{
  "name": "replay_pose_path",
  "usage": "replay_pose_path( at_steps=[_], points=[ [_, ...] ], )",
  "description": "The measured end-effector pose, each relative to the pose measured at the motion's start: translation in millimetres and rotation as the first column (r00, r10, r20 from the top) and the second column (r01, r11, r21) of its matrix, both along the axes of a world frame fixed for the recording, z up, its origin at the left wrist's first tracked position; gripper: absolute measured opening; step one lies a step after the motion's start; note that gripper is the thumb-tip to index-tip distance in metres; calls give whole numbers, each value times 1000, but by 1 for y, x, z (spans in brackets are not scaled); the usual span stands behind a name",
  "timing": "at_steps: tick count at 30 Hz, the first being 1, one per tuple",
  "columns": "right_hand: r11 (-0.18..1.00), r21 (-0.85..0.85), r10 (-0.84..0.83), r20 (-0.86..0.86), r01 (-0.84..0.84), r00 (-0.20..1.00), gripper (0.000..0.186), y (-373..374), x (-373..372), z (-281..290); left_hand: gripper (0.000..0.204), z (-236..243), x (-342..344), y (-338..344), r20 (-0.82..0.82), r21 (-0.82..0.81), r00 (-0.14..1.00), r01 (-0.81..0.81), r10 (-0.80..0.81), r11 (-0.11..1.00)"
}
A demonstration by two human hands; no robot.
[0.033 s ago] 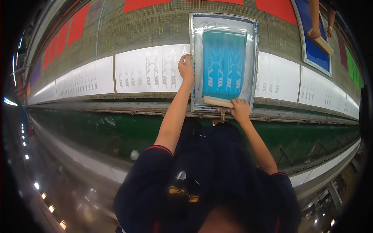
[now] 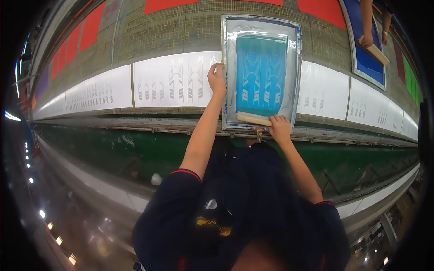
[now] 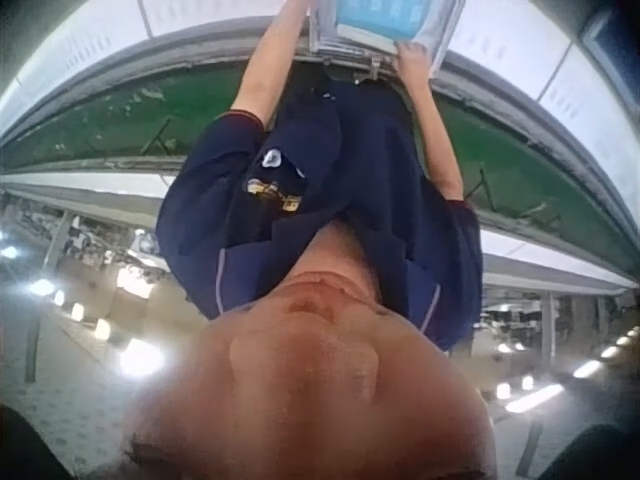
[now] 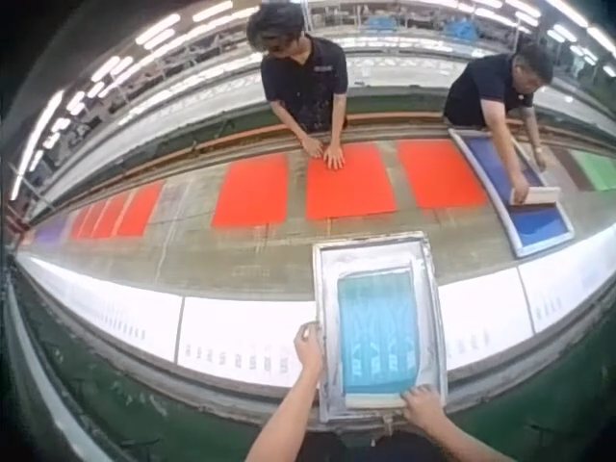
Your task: Manually screen printing patterns onto fabric using a frame and squeegee at an industrial table.
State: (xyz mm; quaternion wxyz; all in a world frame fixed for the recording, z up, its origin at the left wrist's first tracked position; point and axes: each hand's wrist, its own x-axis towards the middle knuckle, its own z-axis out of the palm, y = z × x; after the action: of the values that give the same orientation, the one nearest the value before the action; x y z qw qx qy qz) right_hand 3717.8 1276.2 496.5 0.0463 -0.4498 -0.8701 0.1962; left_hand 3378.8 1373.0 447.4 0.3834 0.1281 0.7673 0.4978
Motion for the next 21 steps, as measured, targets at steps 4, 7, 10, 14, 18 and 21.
replay_pose_path(
  at_steps=[4,7,10,14,18,21],
  points=[
    [1000,4,26,-46,-26,999,33,9,34,4,25,-7,35,10,-107,167,994,-18,36,986],
    [999,10,42,-36,-42,998,34,13,49,12,27,-5,54,16,-178,29,984,-1,6,1000],
    [998,19,54,-29,-54,998,36,10,60,19,29,-6,65,18,-184,4,983,-7,7,1000],
    [996,-6,93,1,-93,996,38,-3,75,20,31,-17,65,14,-173,53,985,20,-11,998],
    [989,-15,146,66,-145,987,39,-7,82,10,30,-31,60,10,-15,132,998,58,-57,990],
    [986,72,148,24,-150,989,38,15,77,-1,30,-34,59,7,57,171,996,62,-73,983]
  ],
)
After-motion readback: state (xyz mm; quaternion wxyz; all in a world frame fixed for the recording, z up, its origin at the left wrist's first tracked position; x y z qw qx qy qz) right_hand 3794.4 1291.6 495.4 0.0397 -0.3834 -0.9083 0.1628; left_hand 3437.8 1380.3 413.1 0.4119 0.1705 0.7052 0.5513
